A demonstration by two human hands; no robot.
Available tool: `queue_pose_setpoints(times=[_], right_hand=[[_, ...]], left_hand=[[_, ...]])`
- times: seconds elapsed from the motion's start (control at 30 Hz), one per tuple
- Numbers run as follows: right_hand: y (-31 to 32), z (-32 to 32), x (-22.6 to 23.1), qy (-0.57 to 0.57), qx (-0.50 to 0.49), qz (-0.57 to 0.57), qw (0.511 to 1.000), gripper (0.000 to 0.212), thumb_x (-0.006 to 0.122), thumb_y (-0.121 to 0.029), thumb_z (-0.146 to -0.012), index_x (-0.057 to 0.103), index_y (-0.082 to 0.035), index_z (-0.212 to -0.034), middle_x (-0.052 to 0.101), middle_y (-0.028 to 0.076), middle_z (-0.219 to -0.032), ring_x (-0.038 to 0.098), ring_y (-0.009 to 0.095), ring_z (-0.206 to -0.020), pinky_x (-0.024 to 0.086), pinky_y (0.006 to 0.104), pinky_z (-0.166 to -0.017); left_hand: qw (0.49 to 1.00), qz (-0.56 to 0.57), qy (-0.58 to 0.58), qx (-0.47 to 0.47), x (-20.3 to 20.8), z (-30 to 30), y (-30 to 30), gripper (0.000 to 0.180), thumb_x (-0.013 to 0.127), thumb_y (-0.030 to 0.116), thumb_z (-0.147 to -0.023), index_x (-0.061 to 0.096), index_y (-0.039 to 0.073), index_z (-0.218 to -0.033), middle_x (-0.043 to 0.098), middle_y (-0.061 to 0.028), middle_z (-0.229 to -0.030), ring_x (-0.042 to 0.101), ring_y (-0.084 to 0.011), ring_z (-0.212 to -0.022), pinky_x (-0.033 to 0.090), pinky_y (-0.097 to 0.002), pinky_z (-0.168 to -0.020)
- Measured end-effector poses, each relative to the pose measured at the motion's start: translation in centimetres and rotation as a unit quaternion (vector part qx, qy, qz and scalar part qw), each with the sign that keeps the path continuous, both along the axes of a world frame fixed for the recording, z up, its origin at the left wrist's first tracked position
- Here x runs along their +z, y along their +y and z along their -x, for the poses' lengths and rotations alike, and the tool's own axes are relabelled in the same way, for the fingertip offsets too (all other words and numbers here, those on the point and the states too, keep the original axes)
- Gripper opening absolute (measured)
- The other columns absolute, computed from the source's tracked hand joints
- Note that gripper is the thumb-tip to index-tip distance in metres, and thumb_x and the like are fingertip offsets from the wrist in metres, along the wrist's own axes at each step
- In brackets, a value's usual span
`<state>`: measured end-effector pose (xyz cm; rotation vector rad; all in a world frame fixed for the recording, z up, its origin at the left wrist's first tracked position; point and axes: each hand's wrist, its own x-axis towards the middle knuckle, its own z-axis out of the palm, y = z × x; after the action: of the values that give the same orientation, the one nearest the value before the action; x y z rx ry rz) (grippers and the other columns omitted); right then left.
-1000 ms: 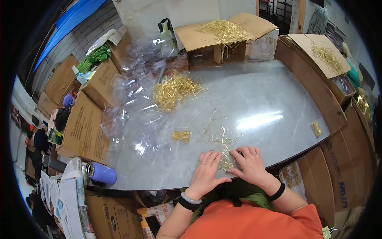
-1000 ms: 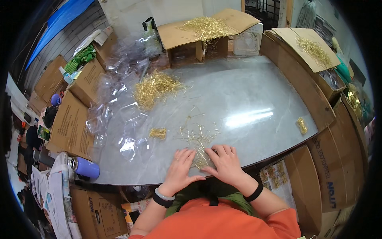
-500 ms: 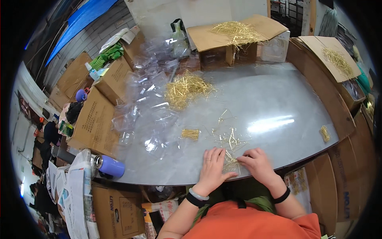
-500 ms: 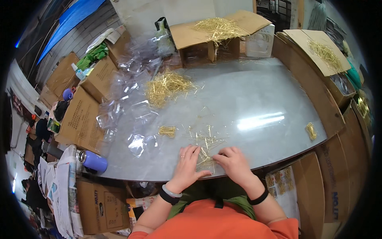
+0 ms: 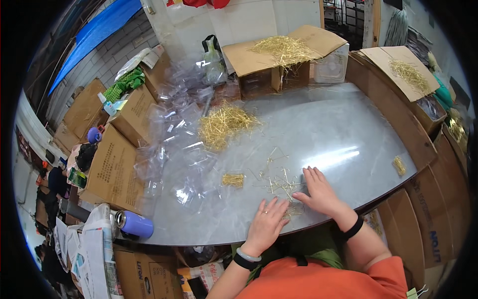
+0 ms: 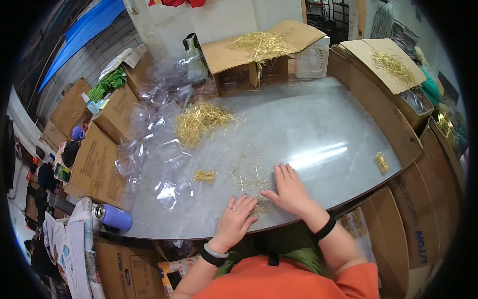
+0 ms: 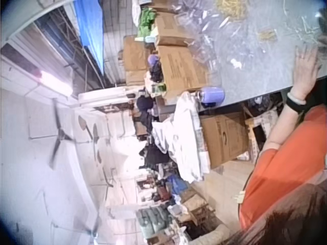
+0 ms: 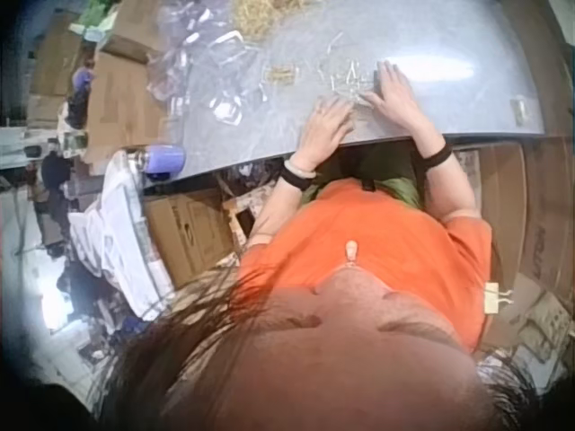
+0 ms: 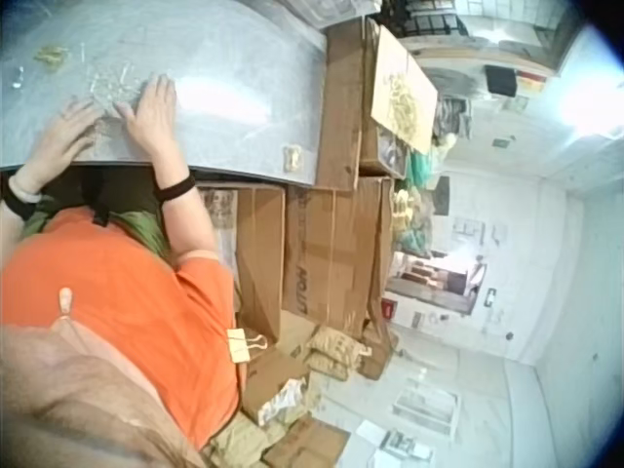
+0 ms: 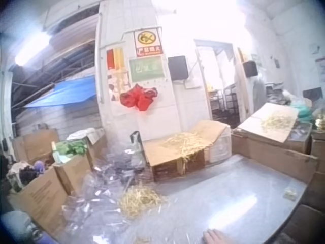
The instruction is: Bundling small gold-colored metallic wires together into organized groups.
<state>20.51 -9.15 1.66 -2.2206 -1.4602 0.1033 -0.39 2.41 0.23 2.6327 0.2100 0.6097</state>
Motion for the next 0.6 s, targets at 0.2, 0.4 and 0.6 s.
queue_pose_setpoints(times=[0.2, 0.4, 0.6], right_hand=[[-0.2, -1.5, 0.6, -0.006, 0.232, 0.06, 0.971, 0.09, 0.073, -0.051, -0.088, 0.038, 0.001, -0.152, 0.042, 0.023, -0.156, 0.033, 0.045, -0.147, 0.026, 0.0545, -0.122], [-2.1, 0.7, 2.8, 0.0, 0.258, 0.025, 0.966, 0.081, 0.081, -0.039, -0.082, 0.047, -0.002, -0.146, 0.05, 0.017, -0.148, 0.042, 0.04, -0.14, 0.033, 0.0514, -0.119], [-3.1, 3.8, 0.4, 0.004, 0.119, -0.092, 0.989, 0.054, 0.081, -0.024, -0.081, 0.062, -0.005, -0.127, 0.062, 0.012, -0.126, 0.055, 0.035, -0.117, 0.045, 0.0448, -0.103]], left_hand=[[0.978, 0.061, -0.111, 0.165, -0.1, 0.2, -0.8, 0.036, 0.073, 0.011, -0.088, 0.065, 0.001, -0.122, 0.063, -0.0176, -0.115, 0.057, -0.0378, -0.11, 0.046, -0.0462, -0.097], [0.973, 0.122, -0.1, 0.17, -0.3, 1.2, 0.1, 0.033, 0.074, 0.011, -0.088, 0.067, 0.0, -0.118, 0.062, -0.0178, -0.118, 0.057, -0.0372, -0.109, 0.047, -0.0446, -0.096], [0.984, 0.156, 0.034, 0.084, 2.6, 5.7, 1.5, 0.051, 0.077, 0.011, -0.084, 0.06, -0.002, -0.13, 0.057, -0.0199, -0.13, 0.054, -0.0392, -0.122, 0.046, -0.0438, -0.104]])
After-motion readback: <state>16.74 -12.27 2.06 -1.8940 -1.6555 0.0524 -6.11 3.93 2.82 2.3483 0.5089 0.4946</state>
